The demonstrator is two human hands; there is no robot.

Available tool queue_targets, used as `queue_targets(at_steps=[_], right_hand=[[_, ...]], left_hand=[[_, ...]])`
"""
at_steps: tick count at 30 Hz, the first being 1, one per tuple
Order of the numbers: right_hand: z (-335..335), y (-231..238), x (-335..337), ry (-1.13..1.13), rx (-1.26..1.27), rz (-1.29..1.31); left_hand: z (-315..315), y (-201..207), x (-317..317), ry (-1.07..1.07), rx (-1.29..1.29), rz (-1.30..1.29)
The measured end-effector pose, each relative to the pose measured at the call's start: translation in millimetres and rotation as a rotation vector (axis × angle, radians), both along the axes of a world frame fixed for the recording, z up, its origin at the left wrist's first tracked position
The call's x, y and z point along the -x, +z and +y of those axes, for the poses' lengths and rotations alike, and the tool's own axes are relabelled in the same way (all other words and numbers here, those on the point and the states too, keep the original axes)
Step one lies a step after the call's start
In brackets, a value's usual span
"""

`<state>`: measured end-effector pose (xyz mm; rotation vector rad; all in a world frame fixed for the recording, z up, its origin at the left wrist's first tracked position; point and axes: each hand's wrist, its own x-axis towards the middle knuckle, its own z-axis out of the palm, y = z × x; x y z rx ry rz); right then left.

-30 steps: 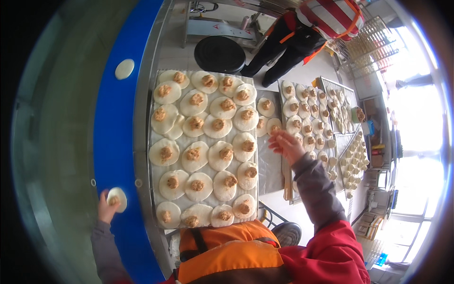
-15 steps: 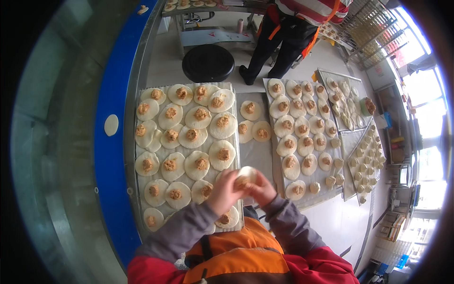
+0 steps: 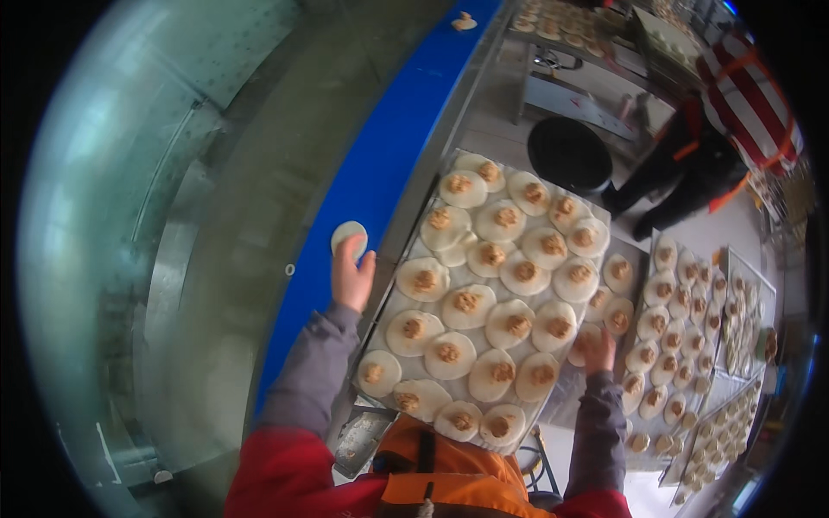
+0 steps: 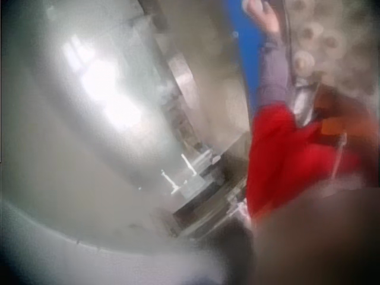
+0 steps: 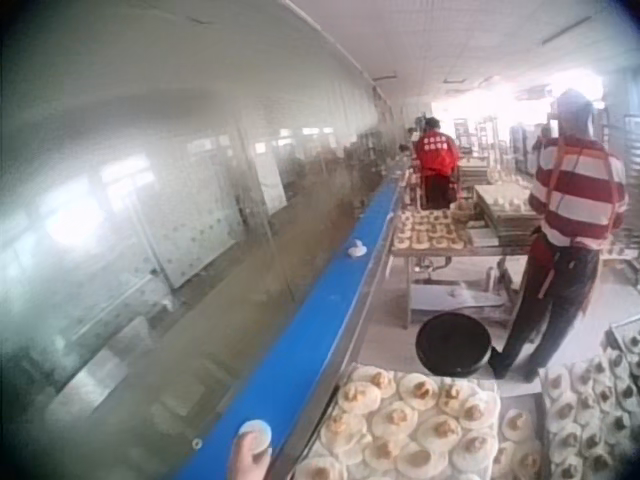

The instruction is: The person assembles buns by placing filling onto dough discs, folding and pleating them into buns, and arranging them on trays. The person then carries a tray of finished buns to a large oven and places it inside.

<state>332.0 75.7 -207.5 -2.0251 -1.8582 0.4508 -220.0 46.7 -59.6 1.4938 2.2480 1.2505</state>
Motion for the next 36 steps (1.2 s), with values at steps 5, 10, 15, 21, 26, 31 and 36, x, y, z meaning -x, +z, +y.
queue_targets(at_steps=[5, 10, 15, 21, 26, 31, 36], right_hand=[[-27.2, 21.3, -20.5, -0.114, -0.085, 0.466], [-32.0, 51.7, -11.6, -0.141, -0.043, 0.577], [-24.1, 82.4, 16.9, -0.339, 0.049, 1.133], [-59.4, 163.8, 105.9, 0.230, 0.172, 0.968], [-96.1, 190.8, 164.9, 0.397, 0.454, 1.528], [-132.7, 170.8, 93.2, -0.125, 0.630, 1.507], [-95.7, 198.6, 118.2, 0.190, 0.376, 1.349]], left_hand=[[-9.2, -79.1, 125.2, 0.164, 0.547, 0.193], [-56.7, -94.3, 176.2, 0.080, 0.873, -0.108], [-135.7, -91.5, 173.1, -0.019, 0.581, -0.186], [-130.3, 44.6, 43.0, -0.193, 0.424, -0.793], [-68.3, 93.8, -166.8, -0.672, 0.593, -0.578], [-73.1, 83.9, -277.5, -0.790, 0.389, -1.000], [-60.7, 104.7, -242.4, -0.596, 0.761, -1.658]])
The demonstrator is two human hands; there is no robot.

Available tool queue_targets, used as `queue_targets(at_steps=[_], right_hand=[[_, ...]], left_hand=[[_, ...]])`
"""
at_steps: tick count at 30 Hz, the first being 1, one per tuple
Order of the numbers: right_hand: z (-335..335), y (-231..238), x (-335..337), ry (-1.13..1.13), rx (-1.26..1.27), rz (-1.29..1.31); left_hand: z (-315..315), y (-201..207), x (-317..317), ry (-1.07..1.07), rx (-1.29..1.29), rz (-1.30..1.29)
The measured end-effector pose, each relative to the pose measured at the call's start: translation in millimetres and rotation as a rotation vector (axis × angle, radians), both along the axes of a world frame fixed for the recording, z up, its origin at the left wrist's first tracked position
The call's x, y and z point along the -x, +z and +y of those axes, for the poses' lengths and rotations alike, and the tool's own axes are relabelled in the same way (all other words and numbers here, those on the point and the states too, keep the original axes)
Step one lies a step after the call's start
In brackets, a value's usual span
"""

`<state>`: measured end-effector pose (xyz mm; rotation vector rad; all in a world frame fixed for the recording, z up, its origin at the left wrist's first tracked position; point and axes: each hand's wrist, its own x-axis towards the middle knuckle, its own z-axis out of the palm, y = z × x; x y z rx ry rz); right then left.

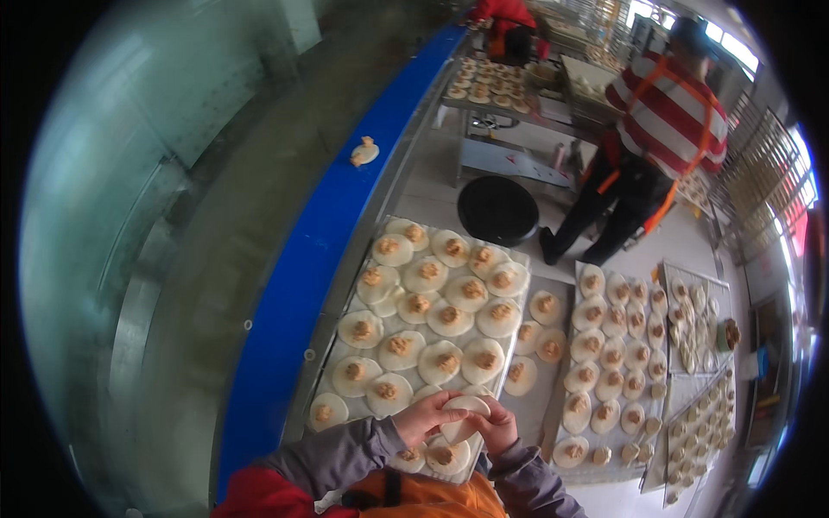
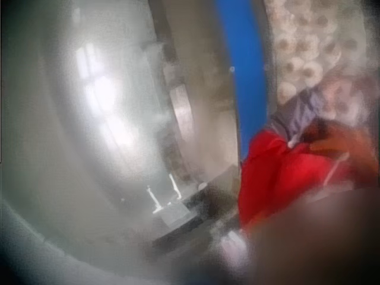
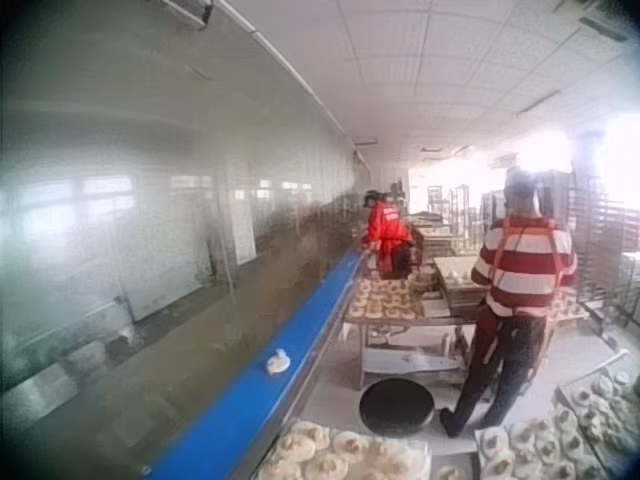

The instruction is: The person assembles buns by placing filling onto dough discs, folding and pleating them into buns, and arranging them on trays. The person then carries a tray of finished buns to a large oven and places it inside.

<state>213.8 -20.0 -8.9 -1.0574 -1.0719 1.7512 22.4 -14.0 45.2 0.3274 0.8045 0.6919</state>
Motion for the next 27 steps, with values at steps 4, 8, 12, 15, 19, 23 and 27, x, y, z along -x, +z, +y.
queue_targets(at_steps=[4, 8, 12, 15, 19, 23, 27], right_hand=[[45.1, 31.6, 68.1, 0.222, -0.237, -0.363], [91.7, 34.8, 158.7, 0.423, -0.452, -0.330], [130.3, 29.9, 235.3, 0.671, -0.692, -0.265], [166.0, 15.0, 273.1, 0.796, -0.504, -0.173], [248.6, -21.7, 315.6, 0.706, -0.338, -0.507], [324.1, -47.0, 373.7, 0.613, -0.086, -0.489], [364.9, -59.7, 447.3, 0.359, -0.443, -0.752]], left_hand=[[-4.3, 0.7, 71.1, 0.072, -0.336, 0.306], [1.1, -12.6, 158.8, 0.111, -0.194, 0.216], [14.1, -26.9, 237.3, 0.102, -0.098, 0.186], [24.7, -44.0, 288.0, 0.256, -0.179, 0.478], [76.4, -79.4, 363.1, 0.703, -0.321, 0.558], [142.1, -104.1, 413.4, 0.803, -0.488, 1.312], [184.9, -124.3, 409.7, 0.855, -0.719, 1.553]])
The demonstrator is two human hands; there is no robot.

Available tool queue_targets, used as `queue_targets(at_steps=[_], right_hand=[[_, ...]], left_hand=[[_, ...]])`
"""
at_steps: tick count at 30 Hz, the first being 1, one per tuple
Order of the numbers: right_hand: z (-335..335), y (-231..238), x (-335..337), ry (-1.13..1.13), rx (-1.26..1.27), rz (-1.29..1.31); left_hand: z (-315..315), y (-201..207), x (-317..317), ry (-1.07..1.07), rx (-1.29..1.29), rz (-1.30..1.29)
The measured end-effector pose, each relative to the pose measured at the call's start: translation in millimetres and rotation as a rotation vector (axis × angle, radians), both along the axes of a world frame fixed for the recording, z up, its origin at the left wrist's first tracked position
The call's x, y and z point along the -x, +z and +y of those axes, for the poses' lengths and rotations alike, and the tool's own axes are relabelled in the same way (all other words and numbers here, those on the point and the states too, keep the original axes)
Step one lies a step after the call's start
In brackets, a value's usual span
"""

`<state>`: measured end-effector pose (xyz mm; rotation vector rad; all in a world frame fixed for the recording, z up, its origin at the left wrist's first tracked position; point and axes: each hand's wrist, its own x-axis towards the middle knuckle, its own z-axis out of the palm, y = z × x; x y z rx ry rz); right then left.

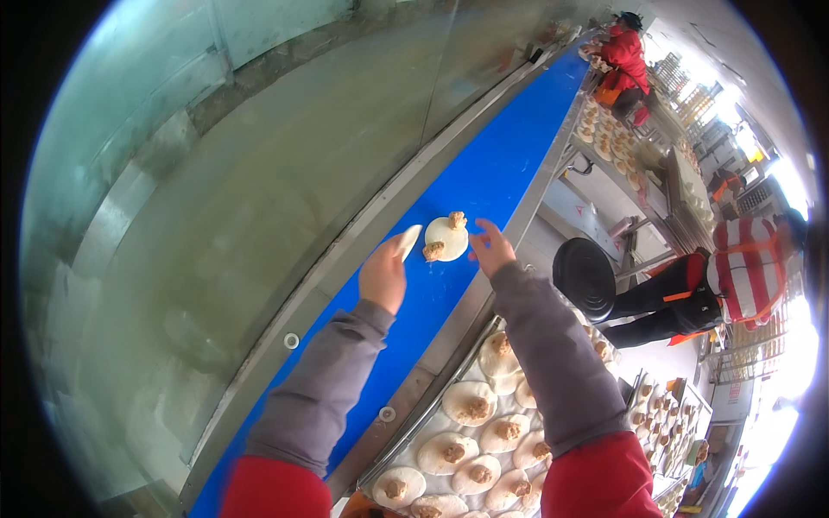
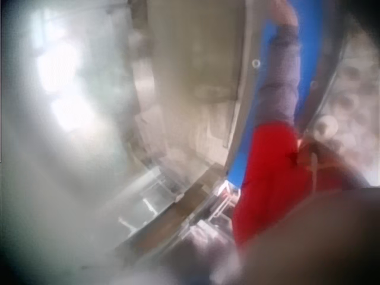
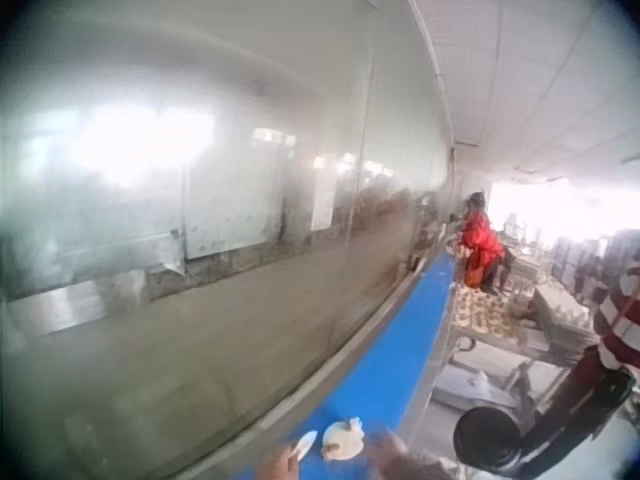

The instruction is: The person assembles buns by placing filling onto dough discs, folding and pleating them into buns, and arranging them on trays. The person then carries a tray of finished buns to a large oven and places it inside.

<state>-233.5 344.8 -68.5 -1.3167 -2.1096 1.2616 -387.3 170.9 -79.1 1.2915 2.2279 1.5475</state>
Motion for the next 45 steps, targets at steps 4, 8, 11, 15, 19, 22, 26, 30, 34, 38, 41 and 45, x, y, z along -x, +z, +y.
queue_targets(at_steps=[4, 8, 11, 15, 19, 22, 26, 30, 34, 38, 41, 45], right_hand=[[-10.4, -24.1, 42.8, 0.111, -0.664, -0.254], [-41.3, -32.2, 41.5, 0.351, -0.507, -0.098], [-75.7, -26.6, 33.6, 0.571, -0.819, -0.169], [-125.3, -24.6, 15.6, 0.627, -0.646, 0.026], [-162.2, -32.4, 8.2, 0.615, -0.121, 0.206], [-187.2, -29.1, 15.4, 0.701, -0.240, 0.158], [-225.9, -13.0, 42.8, 0.595, -0.335, -0.130], [-254.7, -6.1, 80.5, 0.829, -0.004, -0.739], [-302.3, -13.2, 82.1, 0.855, -0.206, -0.686], [-369.4, -24.3, 71.8, 0.791, -0.052, -0.388], [-393.1, -30.7, 57.3, 0.879, 0.000, -0.239], [-388.9, -3.4, 20.2, 1.016, 0.208, -0.024]], left_hand=[[0.0, -18.4, -9.9, -0.113, 0.048, 0.334], [-33.4, -27.2, -19.2, -0.146, 0.184, 0.531], [-60.6, -24.5, -14.3, -0.148, 0.228, 0.527], [-105.7, -19.7, -9.0, -0.075, 0.164, 0.343], [-173.3, -21.8, -0.5, 0.093, 0.070, -0.396], [-232.0, -21.8, -4.6, 0.228, 0.154, -0.513], [-294.5, -10.5, -27.1, 0.251, 0.068, -0.809], [-347.8, 10.6, -49.2, 0.318, 0.135, -0.787], [-400.8, 21.4, -56.0, 0.279, 0.207, -0.741], [-465.0, -0.7, -37.6, 0.285, 0.364, -0.362], [-486.7, -15.3, -9.9, 0.075, 0.543, 0.450], [-470.3, 15.3, -18.0, 0.051, 0.617, 0.592]])
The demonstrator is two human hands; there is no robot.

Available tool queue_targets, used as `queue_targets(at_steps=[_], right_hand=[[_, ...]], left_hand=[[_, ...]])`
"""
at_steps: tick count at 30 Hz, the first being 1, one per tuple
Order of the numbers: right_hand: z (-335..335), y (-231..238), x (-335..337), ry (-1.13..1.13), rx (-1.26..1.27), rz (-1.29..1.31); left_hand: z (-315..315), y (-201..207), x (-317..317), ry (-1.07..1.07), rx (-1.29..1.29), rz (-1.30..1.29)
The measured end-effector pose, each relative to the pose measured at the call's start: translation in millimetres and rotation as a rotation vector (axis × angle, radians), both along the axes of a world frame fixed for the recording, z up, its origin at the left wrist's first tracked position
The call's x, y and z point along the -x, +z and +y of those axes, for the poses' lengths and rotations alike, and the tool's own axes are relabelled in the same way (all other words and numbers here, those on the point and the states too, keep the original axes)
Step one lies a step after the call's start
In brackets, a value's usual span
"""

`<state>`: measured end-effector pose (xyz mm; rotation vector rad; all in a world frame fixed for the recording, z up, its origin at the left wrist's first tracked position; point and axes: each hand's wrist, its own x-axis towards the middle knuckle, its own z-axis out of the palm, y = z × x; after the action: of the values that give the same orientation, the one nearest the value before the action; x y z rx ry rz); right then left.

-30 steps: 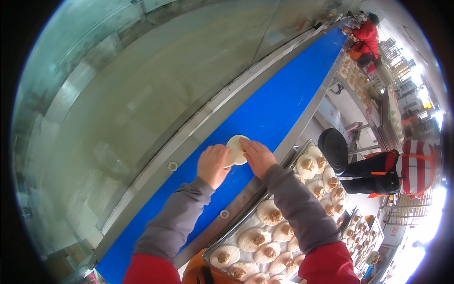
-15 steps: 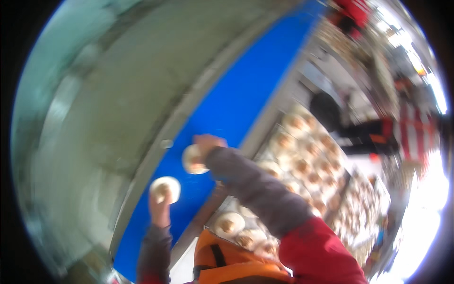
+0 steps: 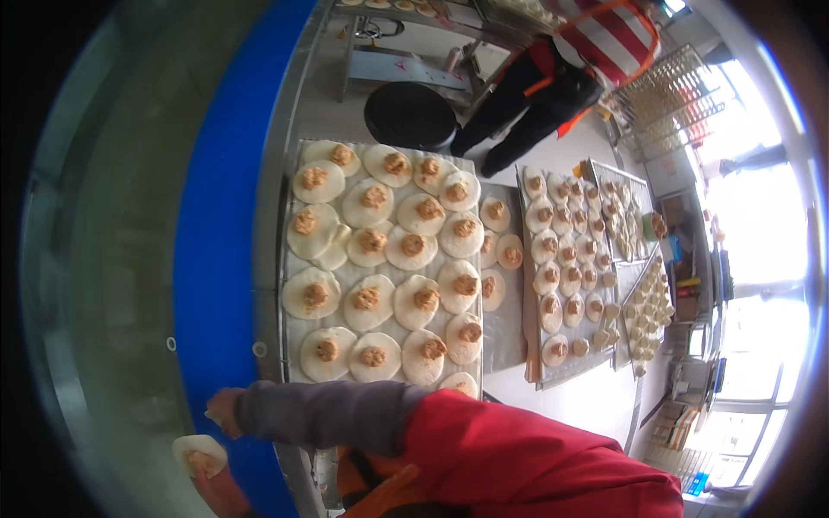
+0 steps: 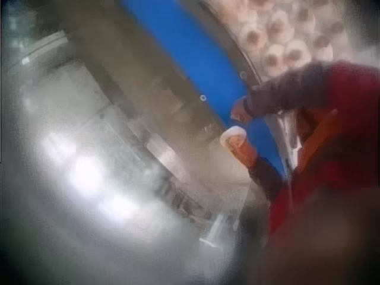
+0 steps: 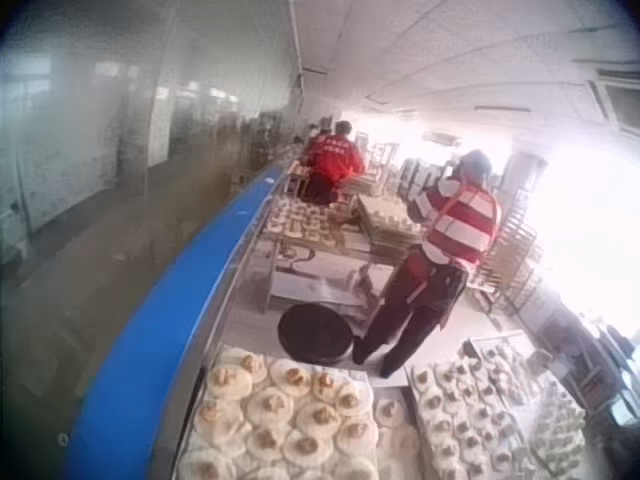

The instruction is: The person assembles buns by placing filling onto dough discs, folding and pleating them into buns, and arranging them on trays. The person then carries a tray of finished buns to a large oven and places it inside.

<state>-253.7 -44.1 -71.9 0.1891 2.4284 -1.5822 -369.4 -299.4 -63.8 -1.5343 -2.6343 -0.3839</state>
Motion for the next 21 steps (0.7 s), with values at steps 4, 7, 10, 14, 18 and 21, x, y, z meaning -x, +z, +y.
queue_targets(at_steps=[4, 7, 10, 14, 18, 21], right_hand=[[35.1, 44.2, -161.3, -0.459, 0.520, 0.021], [81.1, 53.4, -365.1, -0.712, 0.524, 0.143], [118.5, 46.3, -534.3, -0.926, 0.708, -0.126], [156.2, 21.6, -626.0, -0.460, -0.248, -0.485], [192.6, -7.8, -614.9, -0.227, -0.505, -0.847], [197.7, -17.7, -608.6, -0.303, -0.641, -0.947]], left_hand=[[67.8, 57.2, -74.4, -0.063, -0.040, -0.330], [130.0, 69.2, -177.2, -0.137, -0.320, -1.614], [168.4, 90.3, -297.6, -0.036, -0.137, -1.953], [229.5, 84.8, -444.6, -0.658, 0.353, -1.752], [253.4, 49.8, -538.3, -0.815, 0.416, -1.292], [271.7, 5.3, -564.6, -0.836, 0.476, -0.920]])
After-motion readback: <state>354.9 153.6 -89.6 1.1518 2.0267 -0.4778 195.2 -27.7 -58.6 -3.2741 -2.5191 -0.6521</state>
